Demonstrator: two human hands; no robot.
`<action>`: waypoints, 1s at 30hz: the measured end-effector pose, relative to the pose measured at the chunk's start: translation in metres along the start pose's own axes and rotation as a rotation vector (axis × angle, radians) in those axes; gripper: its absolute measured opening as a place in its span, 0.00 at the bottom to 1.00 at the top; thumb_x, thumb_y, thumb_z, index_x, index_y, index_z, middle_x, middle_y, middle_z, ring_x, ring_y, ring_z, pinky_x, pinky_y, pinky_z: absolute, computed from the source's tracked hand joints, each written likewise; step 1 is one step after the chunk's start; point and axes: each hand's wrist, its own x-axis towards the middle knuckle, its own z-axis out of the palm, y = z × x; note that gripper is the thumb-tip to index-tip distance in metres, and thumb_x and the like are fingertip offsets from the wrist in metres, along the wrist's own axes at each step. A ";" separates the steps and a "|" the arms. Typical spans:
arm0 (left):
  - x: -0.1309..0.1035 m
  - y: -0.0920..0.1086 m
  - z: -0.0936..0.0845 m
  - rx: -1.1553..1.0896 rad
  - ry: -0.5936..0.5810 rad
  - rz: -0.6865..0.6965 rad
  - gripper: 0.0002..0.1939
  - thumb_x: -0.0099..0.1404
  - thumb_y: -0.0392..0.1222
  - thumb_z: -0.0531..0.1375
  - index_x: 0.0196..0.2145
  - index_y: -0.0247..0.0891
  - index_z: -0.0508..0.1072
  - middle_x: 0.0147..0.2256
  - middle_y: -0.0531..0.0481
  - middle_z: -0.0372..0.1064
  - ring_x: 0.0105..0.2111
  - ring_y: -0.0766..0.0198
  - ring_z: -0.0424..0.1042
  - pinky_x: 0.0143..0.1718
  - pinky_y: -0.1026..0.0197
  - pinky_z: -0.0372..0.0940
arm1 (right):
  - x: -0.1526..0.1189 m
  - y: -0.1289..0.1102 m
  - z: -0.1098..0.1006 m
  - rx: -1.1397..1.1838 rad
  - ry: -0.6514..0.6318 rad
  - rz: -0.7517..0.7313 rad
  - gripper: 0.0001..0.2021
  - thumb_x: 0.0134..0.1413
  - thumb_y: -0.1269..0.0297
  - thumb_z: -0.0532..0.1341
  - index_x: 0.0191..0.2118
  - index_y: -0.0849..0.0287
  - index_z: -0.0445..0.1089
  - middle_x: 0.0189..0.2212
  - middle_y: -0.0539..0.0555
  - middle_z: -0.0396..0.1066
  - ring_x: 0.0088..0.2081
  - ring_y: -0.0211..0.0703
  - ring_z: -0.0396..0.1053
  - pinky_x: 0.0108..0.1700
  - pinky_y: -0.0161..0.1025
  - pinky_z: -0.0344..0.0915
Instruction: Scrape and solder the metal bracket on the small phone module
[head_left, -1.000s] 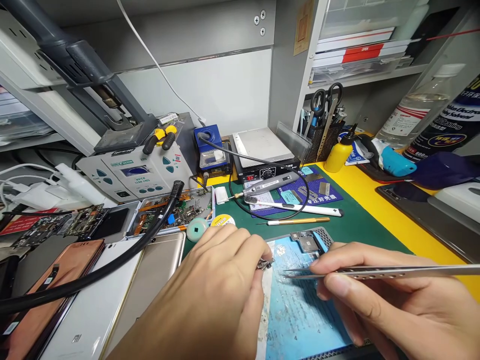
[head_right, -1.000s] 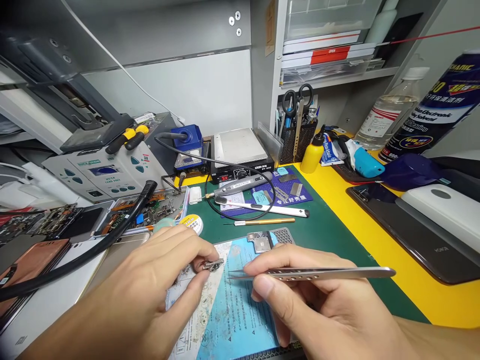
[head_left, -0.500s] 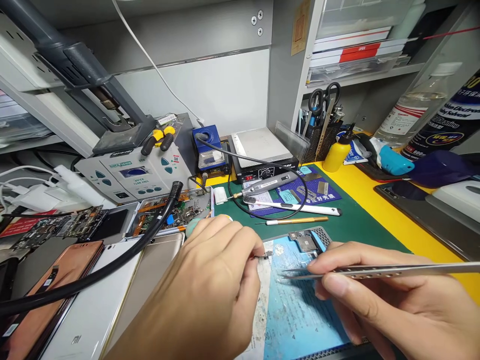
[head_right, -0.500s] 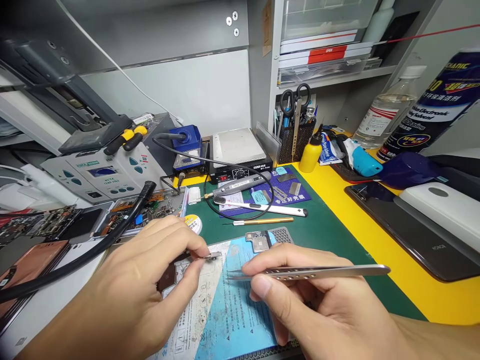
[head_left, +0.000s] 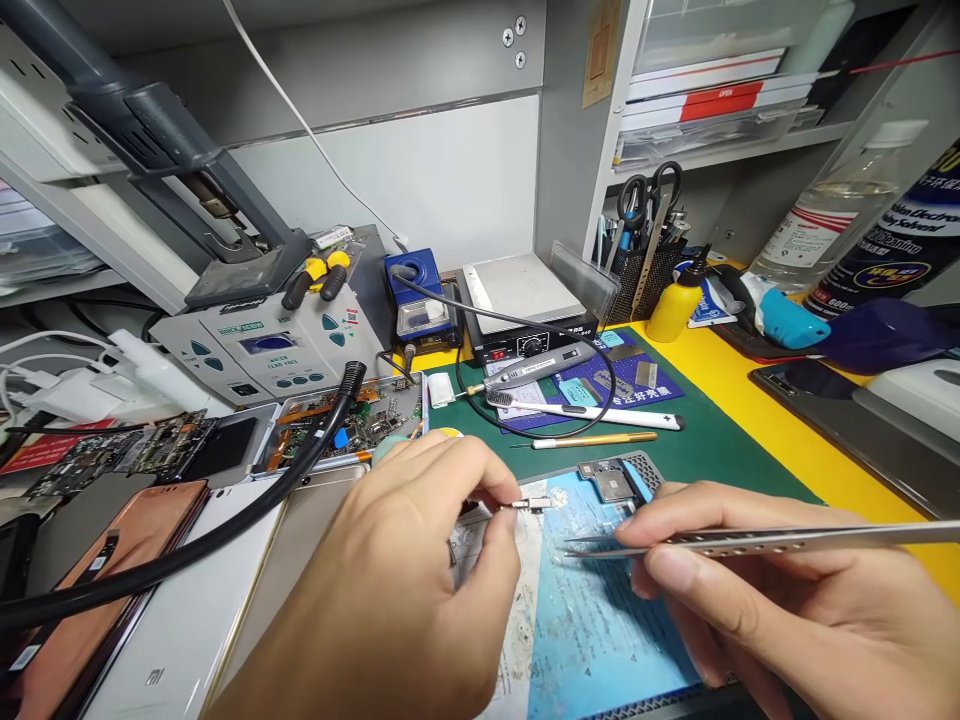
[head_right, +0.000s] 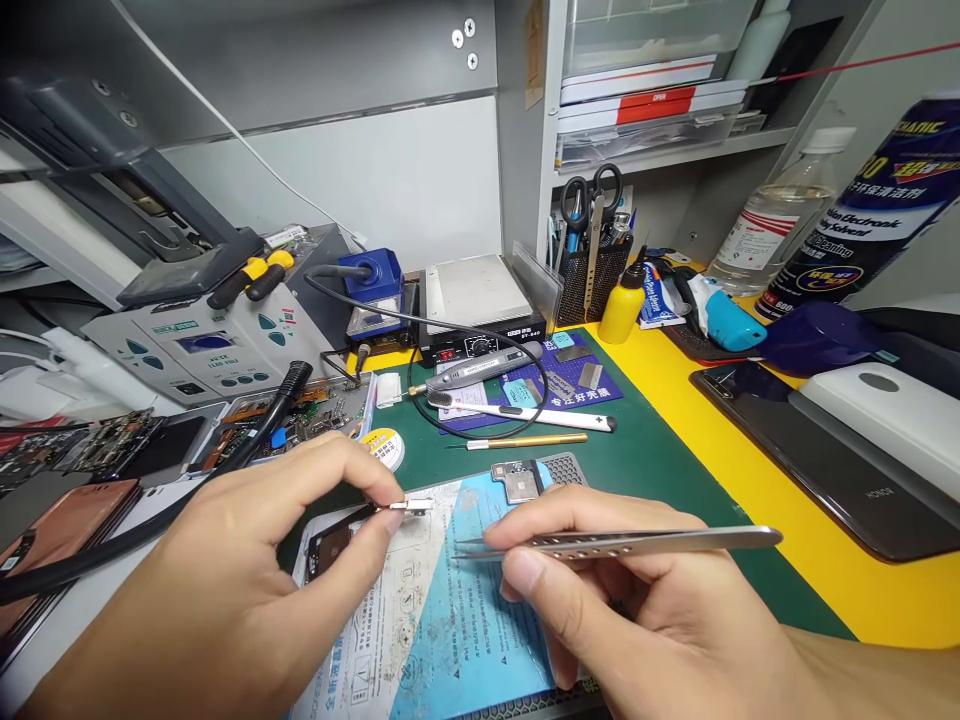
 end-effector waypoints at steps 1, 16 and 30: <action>0.001 0.001 -0.001 -0.017 -0.002 -0.037 0.06 0.66 0.35 0.57 0.33 0.44 0.70 0.30 0.58 0.71 0.30 0.66 0.71 0.32 0.63 0.63 | 0.000 0.000 0.000 -0.002 0.000 0.003 0.04 0.63 0.55 0.67 0.41 0.39 0.81 0.16 0.45 0.72 0.10 0.34 0.59 0.08 0.30 0.56; 0.003 0.006 0.002 -0.219 -0.092 -0.314 0.06 0.64 0.42 0.59 0.38 0.47 0.75 0.34 0.56 0.76 0.35 0.62 0.78 0.24 0.64 0.63 | 0.001 0.004 0.000 -0.002 -0.034 0.007 0.05 0.63 0.56 0.66 0.42 0.39 0.81 0.17 0.44 0.72 0.12 0.35 0.62 0.08 0.29 0.58; 0.001 0.002 0.008 -0.003 -0.063 0.083 0.08 0.64 0.30 0.56 0.33 0.40 0.71 0.31 0.53 0.69 0.35 0.60 0.68 0.43 0.53 0.63 | -0.002 0.002 -0.002 0.027 -0.035 0.036 0.05 0.62 0.56 0.68 0.42 0.42 0.81 0.17 0.45 0.71 0.12 0.34 0.60 0.09 0.28 0.56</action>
